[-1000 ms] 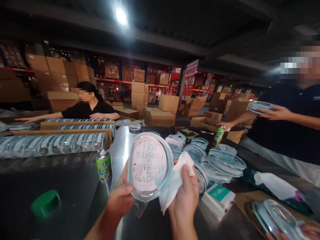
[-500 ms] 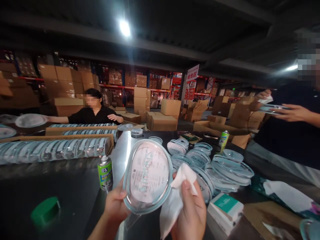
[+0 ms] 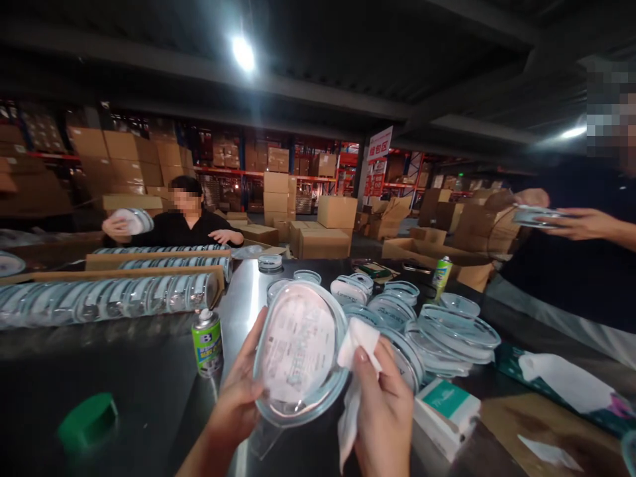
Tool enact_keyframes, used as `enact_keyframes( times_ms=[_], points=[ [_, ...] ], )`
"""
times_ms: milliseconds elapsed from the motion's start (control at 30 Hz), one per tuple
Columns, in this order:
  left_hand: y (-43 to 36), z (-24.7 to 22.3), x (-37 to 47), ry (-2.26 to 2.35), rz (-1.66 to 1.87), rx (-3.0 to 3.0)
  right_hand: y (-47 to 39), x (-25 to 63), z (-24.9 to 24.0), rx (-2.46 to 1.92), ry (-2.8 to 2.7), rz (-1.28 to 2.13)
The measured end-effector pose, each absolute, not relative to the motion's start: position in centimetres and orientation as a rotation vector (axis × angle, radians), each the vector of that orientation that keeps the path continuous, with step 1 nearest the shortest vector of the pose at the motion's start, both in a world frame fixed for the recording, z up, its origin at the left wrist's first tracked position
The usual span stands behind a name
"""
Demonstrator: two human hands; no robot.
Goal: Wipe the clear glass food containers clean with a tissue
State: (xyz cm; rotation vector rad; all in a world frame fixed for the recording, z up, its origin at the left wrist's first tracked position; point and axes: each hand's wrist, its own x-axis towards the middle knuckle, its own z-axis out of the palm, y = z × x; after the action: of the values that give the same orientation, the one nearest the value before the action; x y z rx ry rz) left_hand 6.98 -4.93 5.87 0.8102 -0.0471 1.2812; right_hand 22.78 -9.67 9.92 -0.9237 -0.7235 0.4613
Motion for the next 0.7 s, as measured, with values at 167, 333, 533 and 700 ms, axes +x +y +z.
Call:
enact_keyframes(
  times_ms=[167, 333, 533, 700],
  points=[
    [-5.0, 5.8, 6.8, -0.025, 1.222, 0.825, -8.9, 24.1, 12.0, -1.047, -1.522, -0.352],
    [-4.7, 5.7, 6.9, -0.039, 1.237, 0.764, -8.6, 23.6, 15.5, -1.161, -1.881, -0.798],
    [-4.9, 6.0, 6.9, -0.04, 1.191, 0.752, -8.2, 22.1, 16.6, -1.195, -2.004, -0.874],
    [-4.6, 6.7, 6.2, 0.042, 1.2, 0.725, -9.8, 19.9, 13.5, -1.061, -2.205, -0.681]
  ],
)
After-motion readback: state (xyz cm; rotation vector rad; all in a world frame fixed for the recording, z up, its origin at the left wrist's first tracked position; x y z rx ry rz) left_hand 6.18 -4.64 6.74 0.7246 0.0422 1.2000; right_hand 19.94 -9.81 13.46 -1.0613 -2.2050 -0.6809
